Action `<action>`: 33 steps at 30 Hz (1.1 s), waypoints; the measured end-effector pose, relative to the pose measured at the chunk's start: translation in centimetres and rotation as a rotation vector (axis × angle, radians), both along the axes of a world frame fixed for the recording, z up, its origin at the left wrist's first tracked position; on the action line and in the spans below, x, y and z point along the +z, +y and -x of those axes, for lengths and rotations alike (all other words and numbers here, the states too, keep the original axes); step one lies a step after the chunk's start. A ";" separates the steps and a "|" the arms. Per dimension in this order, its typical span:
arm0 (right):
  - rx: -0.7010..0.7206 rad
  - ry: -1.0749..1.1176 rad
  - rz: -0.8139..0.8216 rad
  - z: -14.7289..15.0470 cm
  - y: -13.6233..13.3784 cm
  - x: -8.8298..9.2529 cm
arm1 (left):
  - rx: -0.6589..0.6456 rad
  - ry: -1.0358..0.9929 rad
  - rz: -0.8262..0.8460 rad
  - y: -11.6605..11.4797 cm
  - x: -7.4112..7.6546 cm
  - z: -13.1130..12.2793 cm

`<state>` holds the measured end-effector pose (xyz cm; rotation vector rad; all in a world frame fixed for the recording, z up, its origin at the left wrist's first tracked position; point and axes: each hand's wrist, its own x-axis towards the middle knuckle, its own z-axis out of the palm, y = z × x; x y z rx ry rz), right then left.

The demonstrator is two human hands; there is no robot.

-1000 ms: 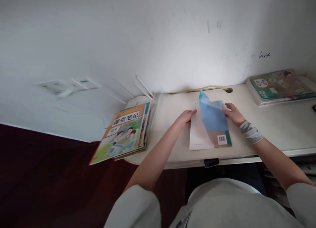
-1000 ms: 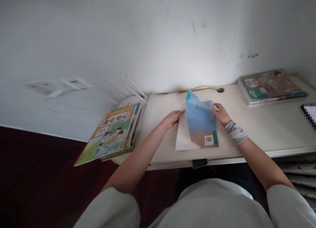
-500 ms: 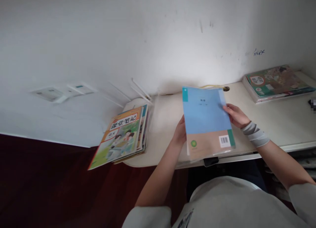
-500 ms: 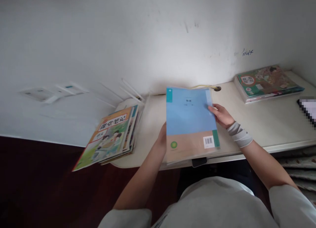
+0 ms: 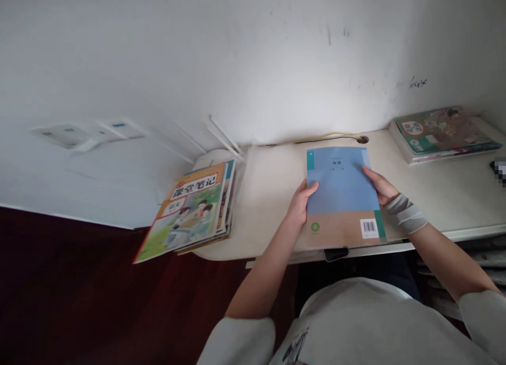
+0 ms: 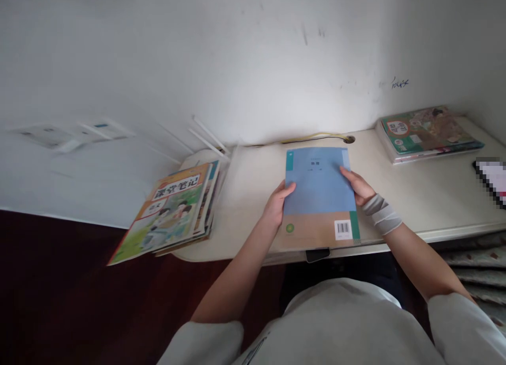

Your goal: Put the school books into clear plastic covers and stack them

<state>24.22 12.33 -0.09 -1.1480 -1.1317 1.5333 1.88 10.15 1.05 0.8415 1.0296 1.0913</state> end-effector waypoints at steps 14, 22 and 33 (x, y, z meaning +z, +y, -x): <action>-0.044 -0.209 -0.236 -3.8 -4.3 4.7 | -0.116 0.130 -0.331 1.0 7.6 -6.4; -0.159 -0.118 0.046 -12.7 -5.0 5.0 | -0.734 0.392 -0.728 -1.8 4.1 -13.9; -0.202 -0.096 0.200 -16.8 -5.3 -1.2 | -0.037 1.299 -0.293 -2.1 -2.8 0.4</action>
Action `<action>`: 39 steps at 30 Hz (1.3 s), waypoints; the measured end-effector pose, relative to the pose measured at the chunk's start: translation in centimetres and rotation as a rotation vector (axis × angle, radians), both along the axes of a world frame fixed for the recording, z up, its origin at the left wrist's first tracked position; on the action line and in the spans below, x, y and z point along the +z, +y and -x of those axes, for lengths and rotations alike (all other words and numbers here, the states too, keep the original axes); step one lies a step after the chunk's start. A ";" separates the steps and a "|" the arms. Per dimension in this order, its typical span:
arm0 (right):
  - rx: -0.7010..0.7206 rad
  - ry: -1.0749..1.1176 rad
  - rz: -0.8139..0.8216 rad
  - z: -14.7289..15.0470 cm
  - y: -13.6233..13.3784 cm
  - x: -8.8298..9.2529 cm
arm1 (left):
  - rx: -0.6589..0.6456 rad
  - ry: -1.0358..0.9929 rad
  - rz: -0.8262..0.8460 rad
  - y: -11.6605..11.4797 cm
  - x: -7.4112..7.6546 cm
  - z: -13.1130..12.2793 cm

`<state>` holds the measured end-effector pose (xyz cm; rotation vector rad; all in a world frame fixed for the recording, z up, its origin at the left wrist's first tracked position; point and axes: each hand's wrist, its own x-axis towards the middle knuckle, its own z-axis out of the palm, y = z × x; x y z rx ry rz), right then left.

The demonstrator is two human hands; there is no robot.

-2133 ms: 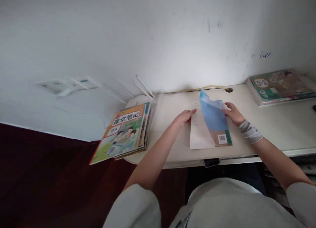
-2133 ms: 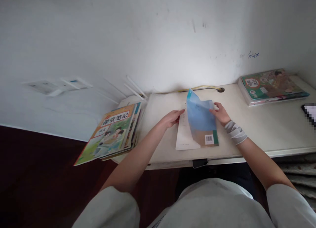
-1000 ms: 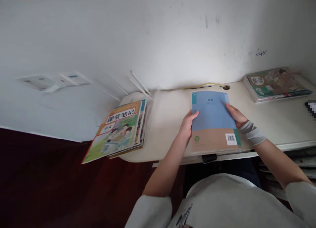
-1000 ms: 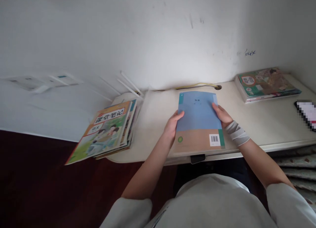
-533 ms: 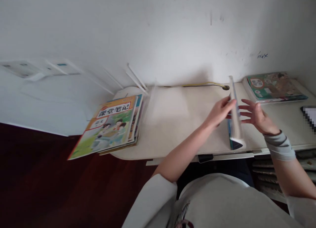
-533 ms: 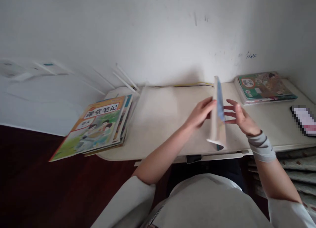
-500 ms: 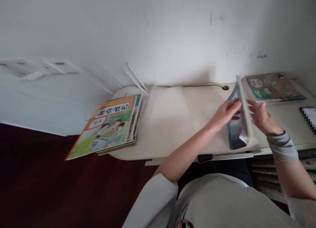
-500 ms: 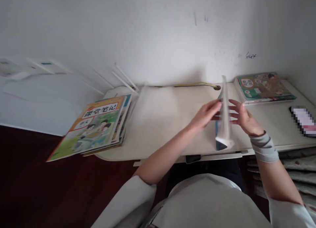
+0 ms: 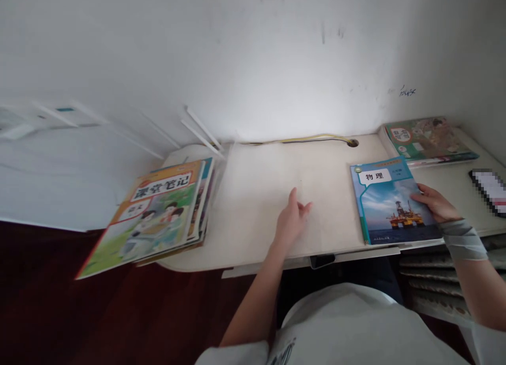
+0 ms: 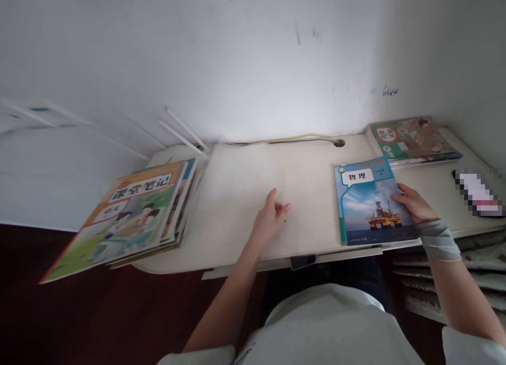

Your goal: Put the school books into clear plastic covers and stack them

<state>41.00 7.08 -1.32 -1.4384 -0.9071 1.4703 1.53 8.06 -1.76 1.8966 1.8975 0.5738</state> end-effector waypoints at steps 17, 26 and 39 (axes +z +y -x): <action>0.061 -0.138 -0.149 4.7 3.4 -1.0 | 0.150 0.032 -0.102 0.5 3.6 10.4; 0.069 -1.381 -0.716 12.1 5.8 2.9 | 0.002 0.497 -0.302 2.3 4.3 2.4; 0.535 -1.521 -0.608 22.1 9.7 -1.9 | -0.228 0.451 -0.070 7.2 -1.7 -4.5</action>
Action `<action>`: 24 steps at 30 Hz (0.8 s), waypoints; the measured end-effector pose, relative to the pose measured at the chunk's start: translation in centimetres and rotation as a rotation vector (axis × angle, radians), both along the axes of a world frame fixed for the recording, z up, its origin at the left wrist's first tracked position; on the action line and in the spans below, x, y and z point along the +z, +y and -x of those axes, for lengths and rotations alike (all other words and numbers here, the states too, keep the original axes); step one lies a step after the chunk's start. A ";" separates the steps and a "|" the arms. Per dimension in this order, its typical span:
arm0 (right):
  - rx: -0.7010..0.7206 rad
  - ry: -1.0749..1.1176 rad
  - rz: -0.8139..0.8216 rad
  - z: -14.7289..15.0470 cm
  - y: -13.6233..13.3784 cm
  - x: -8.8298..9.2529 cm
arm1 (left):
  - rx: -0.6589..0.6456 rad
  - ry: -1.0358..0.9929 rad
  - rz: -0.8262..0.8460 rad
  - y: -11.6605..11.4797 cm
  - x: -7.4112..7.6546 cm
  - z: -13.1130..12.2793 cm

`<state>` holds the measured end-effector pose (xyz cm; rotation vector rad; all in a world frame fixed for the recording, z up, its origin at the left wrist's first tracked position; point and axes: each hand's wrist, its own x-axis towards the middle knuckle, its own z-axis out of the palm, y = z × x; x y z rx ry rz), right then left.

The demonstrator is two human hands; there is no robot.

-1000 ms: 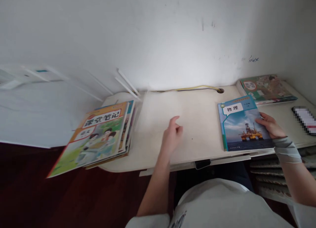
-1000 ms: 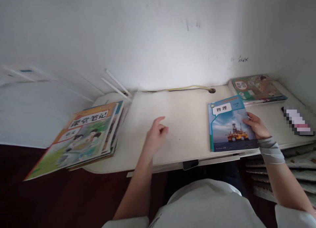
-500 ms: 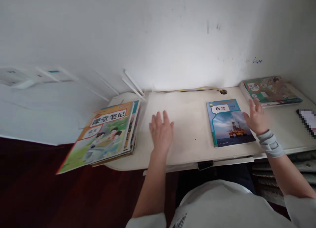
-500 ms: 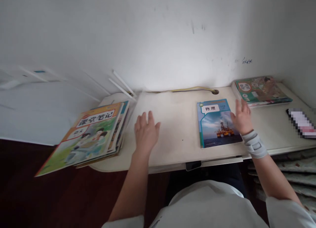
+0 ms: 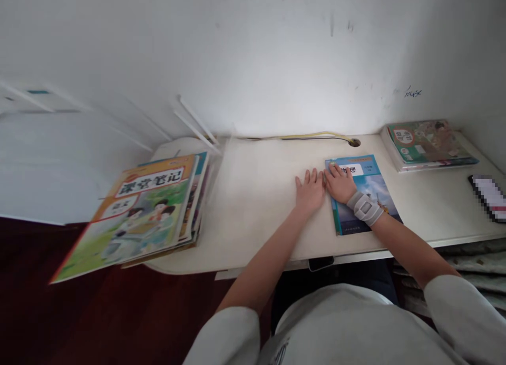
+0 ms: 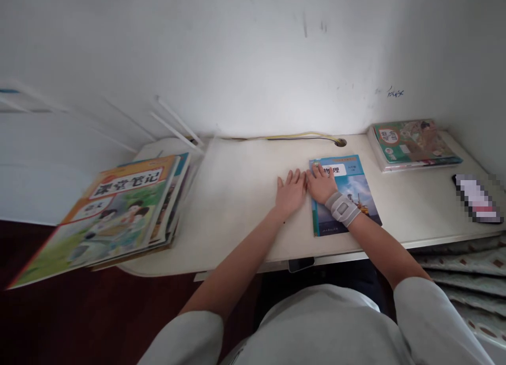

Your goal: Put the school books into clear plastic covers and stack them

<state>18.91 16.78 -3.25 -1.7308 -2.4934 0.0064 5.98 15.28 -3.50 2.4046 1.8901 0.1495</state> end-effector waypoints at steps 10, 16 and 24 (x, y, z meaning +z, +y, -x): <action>0.021 0.061 0.041 -0.1 0.1 0.5 | -0.006 -0.029 -0.015 0.0 -0.1 0.1; 0.025 0.089 0.040 -0.5 0.4 0.0 | -0.001 -0.031 -0.018 -0.2 -0.1 0.2; 0.038 0.095 0.051 -1.2 0.4 0.2 | 0.003 -0.030 -0.017 -0.3 0.1 0.1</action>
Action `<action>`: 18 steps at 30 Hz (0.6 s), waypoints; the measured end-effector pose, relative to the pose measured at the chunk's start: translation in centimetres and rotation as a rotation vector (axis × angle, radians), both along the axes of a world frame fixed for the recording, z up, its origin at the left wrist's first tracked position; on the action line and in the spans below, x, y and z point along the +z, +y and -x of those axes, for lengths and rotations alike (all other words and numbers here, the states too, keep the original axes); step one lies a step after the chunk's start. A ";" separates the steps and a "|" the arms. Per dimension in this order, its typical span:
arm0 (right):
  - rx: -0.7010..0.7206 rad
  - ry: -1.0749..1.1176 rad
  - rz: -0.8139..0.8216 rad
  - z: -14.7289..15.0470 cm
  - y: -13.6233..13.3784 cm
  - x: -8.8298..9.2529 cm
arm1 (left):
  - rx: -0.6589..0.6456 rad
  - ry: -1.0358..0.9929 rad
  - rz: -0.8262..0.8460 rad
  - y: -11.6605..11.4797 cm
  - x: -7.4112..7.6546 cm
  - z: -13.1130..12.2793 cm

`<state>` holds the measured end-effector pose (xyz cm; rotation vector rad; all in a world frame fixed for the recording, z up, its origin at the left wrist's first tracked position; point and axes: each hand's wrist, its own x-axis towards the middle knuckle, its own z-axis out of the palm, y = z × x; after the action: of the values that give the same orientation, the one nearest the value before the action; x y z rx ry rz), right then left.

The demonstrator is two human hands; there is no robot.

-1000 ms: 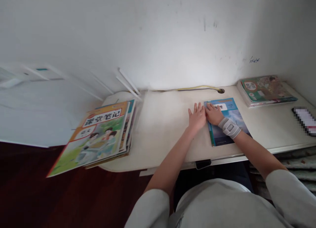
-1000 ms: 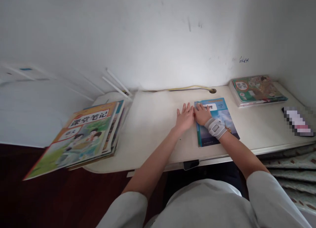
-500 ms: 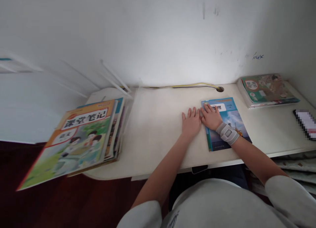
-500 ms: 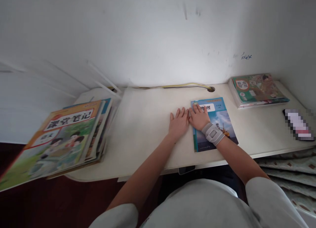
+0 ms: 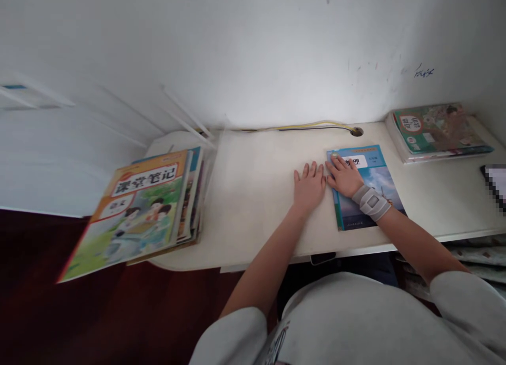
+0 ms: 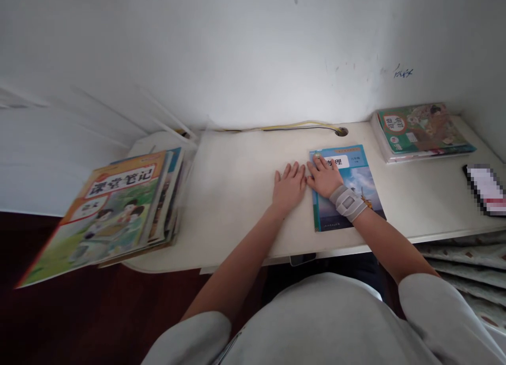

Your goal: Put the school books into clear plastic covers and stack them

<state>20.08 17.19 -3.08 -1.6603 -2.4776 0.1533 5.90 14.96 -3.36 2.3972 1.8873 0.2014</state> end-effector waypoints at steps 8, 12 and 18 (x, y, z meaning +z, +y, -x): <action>0.066 -0.047 -0.017 -1.8 -0.8 0.2 | -0.004 -0.022 -0.021 -0.1 0.2 0.0; 0.109 -0.071 -0.040 -4.8 -2.2 0.4 | -0.045 -0.028 -0.017 -0.3 0.5 0.0; -0.086 -0.061 -0.096 -11.5 -5.5 -1.0 | -0.214 -0.029 -0.017 -0.5 0.5 0.1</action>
<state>31.60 11.69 -4.05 -1.7527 -2.4089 -0.0266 5.76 14.51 -2.91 2.5686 1.6071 0.2361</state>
